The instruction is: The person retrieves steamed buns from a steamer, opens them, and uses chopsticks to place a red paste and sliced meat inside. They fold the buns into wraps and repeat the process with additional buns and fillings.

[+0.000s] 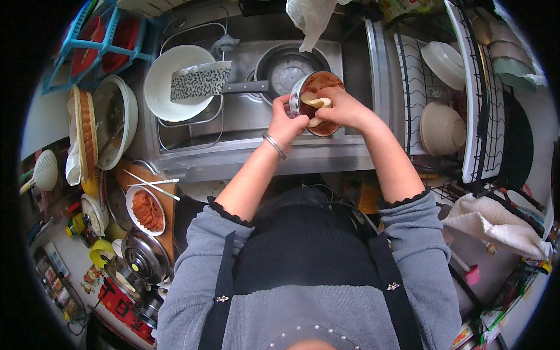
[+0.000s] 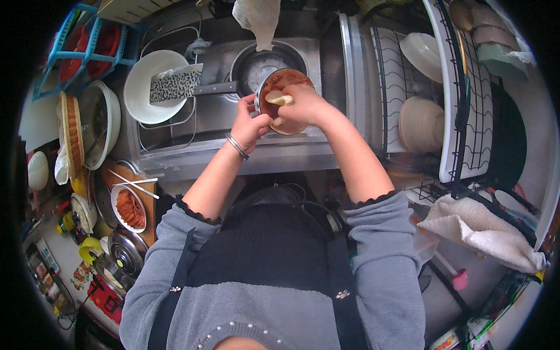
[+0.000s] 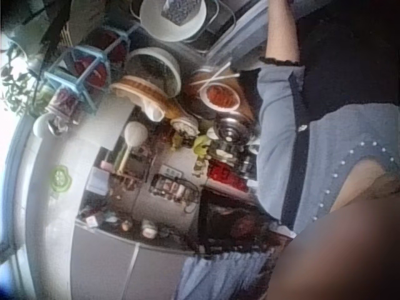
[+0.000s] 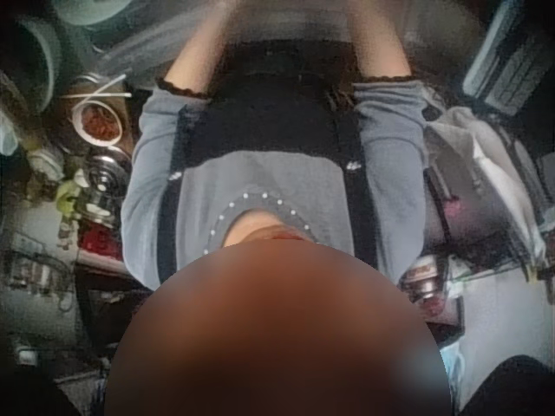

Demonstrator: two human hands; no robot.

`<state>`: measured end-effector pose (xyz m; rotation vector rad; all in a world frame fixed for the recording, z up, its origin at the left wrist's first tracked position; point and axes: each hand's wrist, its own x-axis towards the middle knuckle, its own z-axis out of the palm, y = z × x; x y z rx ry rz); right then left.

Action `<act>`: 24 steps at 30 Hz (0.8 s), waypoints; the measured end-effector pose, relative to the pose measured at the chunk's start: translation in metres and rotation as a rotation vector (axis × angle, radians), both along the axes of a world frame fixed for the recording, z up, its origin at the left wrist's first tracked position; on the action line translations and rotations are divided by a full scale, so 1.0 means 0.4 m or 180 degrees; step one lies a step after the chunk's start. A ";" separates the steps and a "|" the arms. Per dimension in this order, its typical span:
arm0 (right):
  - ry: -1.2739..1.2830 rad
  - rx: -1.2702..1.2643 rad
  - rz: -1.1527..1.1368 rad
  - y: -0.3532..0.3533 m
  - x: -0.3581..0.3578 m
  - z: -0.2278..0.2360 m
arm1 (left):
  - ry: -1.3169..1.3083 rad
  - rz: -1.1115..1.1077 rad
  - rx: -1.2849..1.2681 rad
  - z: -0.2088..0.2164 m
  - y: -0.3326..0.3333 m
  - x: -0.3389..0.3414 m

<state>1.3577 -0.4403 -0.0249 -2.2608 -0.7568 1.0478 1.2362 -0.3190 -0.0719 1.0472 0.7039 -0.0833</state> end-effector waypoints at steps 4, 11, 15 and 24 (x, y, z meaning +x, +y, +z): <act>-0.1503 0.0023 -0.1253 0.003 -0.076 -0.037 | 0.0112 0.0131 -0.0084 -0.001 -0.006 0.009; -0.1197 -0.0129 -0.1486 0.012 -0.049 -0.036 | 0.0290 0.0401 -0.0232 0.012 -0.026 0.013; -0.1627 -0.0747 -0.0495 0.010 0.001 0.028 | 0.0327 0.0369 -0.0249 0.022 -0.032 0.013; -0.2349 -0.1064 0.1366 0.055 -0.026 0.019 | 0.0562 0.0427 -0.0386 0.027 -0.050 0.025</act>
